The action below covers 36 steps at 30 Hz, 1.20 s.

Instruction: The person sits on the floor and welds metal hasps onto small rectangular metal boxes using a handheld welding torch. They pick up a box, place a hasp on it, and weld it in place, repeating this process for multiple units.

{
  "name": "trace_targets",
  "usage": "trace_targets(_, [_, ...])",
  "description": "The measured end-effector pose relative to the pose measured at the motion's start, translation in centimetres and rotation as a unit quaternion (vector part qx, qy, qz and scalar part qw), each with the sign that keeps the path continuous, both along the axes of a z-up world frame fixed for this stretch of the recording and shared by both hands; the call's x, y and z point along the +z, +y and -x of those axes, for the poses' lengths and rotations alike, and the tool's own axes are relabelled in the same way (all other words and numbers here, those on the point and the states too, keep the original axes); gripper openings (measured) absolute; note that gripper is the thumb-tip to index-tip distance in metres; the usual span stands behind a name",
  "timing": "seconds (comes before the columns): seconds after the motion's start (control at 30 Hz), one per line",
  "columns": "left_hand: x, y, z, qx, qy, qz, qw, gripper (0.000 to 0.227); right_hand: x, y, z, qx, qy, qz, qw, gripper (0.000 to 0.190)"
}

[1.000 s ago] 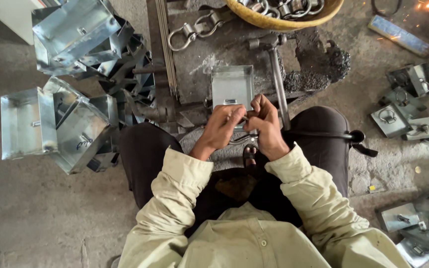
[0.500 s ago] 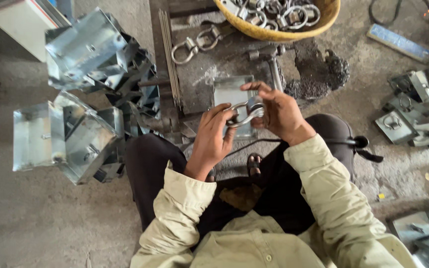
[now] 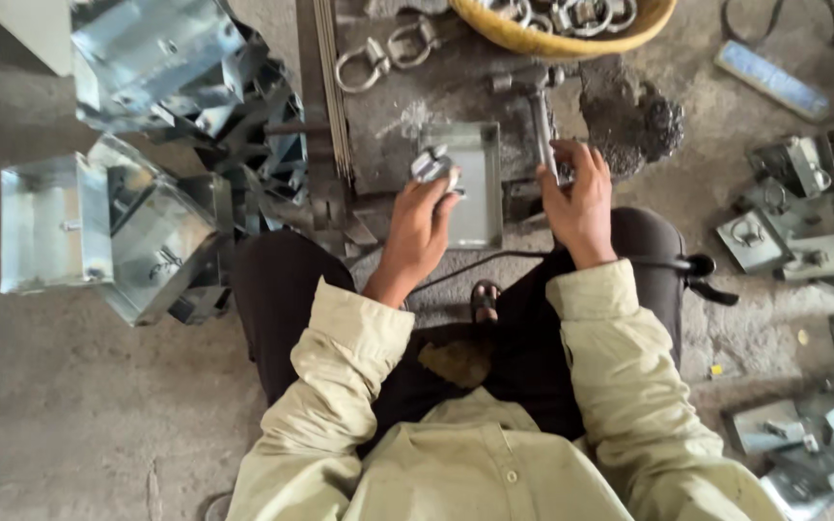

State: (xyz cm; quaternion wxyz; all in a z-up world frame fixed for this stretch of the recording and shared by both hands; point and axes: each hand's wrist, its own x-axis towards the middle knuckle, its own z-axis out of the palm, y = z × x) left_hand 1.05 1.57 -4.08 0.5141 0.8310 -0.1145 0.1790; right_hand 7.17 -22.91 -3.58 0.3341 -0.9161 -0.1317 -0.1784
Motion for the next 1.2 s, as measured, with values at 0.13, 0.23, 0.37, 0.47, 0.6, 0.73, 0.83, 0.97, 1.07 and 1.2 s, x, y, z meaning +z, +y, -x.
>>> trace_targets(0.13, [-0.2, -0.5, 0.8, -0.067, -0.010, -0.221, 0.973, 0.028, -1.1, -0.4, -0.4, -0.021, -0.023, 0.097, 0.995, 0.040])
trace_targets(0.23, [0.2, -0.5, 1.8, -0.044, -0.035, -0.287, 0.956, 0.031, -1.7, -0.6, 0.1, -0.041, 0.087, 0.054, 0.994, 0.042])
trace_targets(0.37, [1.2, -0.1, 2.3, -0.053, 0.010, -0.281, 0.958, 0.028, -2.7, -0.8, 0.2, -0.017, 0.123, 0.002, 0.992, 0.041])
trace_targets(0.47, [1.4, -0.2, 2.5, -0.061, 0.008, -0.257, 0.964, 0.027, -2.9, -0.2, -0.4, -0.022, 0.189, -0.073, 0.979, 0.042])
trace_targets(0.6, [0.6, -0.8, 2.1, -0.068, -0.001, -0.245, 0.967, 0.028, -0.8, 0.9, -0.2, -0.040, 0.371, -0.315, 0.873, 0.039])
trace_targets(0.73, [-0.1, -1.4, 1.6, -0.074, 0.044, -0.231, 0.969, 0.029, 1.3, 0.8, 2.3, -0.006, 0.401, -0.429, 0.810, 0.028])
trace_targets(0.83, [0.0, -2.1, 1.7, -0.056, -0.002, -0.270, 0.961, 0.025, 2.8, 1.1, 5.9, -0.001, 0.363, -0.378, 0.852, 0.029])
trace_targets(0.97, [0.2, -2.2, 2.1, -0.046, -0.014, -0.223, 0.974, 0.021, 5.0, 1.9, 12.2, -0.019, 0.234, -0.300, 0.925, 0.050])
trace_targets(1.07, [0.2, -2.1, 2.0, -0.050, -0.006, -0.218, 0.975, 0.018, 6.3, 1.8, 14.8, 0.043, 0.217, -0.365, 0.904, 0.054])
trace_targets(1.2, [0.2, -1.8, 2.0, -0.061, -0.011, -0.209, 0.976, 0.018, 6.2, 1.8, 16.6, 0.059, 0.260, -0.343, 0.901, 0.059])
